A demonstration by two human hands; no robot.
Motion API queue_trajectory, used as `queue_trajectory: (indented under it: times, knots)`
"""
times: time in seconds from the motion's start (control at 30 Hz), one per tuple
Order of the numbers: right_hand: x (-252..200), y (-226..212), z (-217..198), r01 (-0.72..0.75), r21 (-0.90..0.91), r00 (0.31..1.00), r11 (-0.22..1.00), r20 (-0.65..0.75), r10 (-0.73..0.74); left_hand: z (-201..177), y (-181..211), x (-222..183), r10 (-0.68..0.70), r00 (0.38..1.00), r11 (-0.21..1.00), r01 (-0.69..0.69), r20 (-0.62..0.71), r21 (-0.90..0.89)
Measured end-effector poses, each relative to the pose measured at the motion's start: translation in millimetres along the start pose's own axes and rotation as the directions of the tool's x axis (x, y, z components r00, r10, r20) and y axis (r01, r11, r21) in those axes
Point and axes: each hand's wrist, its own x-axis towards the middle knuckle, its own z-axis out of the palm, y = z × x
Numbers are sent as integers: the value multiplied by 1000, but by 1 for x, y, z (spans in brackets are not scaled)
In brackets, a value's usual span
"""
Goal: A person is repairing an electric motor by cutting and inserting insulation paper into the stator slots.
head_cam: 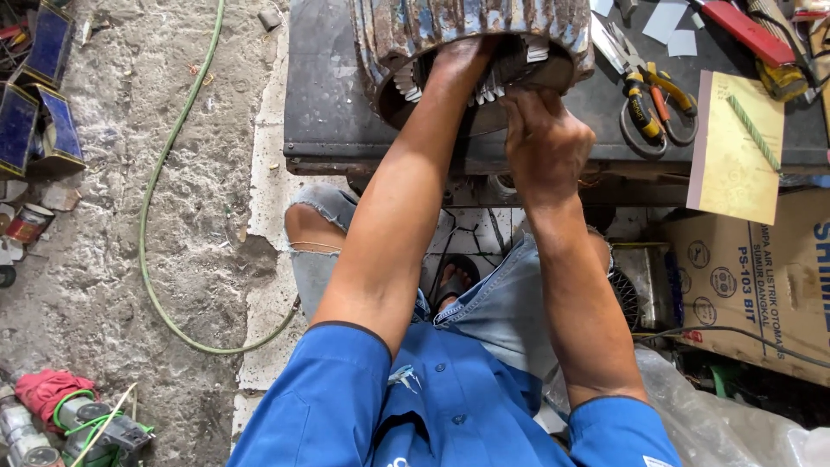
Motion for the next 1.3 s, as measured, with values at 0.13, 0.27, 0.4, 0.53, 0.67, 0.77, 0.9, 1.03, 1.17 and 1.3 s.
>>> queue_trajectory:
  times: [0.13, 0.27, 0.4, 0.53, 0.67, 0.77, 0.9, 1.03, 1.17, 1.3]
  knots:
    - [0, 0, -2, 3, 26, 1000, 1000, 1, -3, -3, -5, -15, 10, 1000, 1000, -10, -18, 12]
    - [3, -4, -5, 0, 69, 1000, 998, -22, 2, -4, -15, -28, 11, 999, 1000, -9, -48, 29]
    - [2, -3, -2, -29, 74, 998, 997, -49, 32, -6, -22, -32, 23, 997, 999, -20, -70, 46]
    - [5, -5, 3, -32, 21, 997, 999, -67, 34, -21, 36, 42, 26, 996, 998, -21, -84, 56]
    - [3, -4, 2, -34, 3, 997, 999, -74, 34, -22, 56, 65, 43, 995, 997, -37, -94, 65]
    - [-1, -6, 4, -14, -3, 997, 1000, -80, 13, -26, 61, 68, 59, 991, 996, -50, -120, 77]
    - [-4, -8, 6, -22, 26, 992, 999, -120, 25, -33, 67, 68, 81, 986, 993, -67, -145, 93]
    - [-3, -15, -10, -20, 49, 996, 999, -90, 25, -37, 79, 60, 100, 983, 991, -84, -156, 103]
    - [-7, 5, -39, 98, 273, 978, 957, -205, -42, -33, 84, 72, 150, 972, 984, -130, -180, 118]
    - [-2, 57, -39, -101, 116, 987, 988, -116, 115, -30, 100, 59, 224, 932, 960, -160, -285, 232]
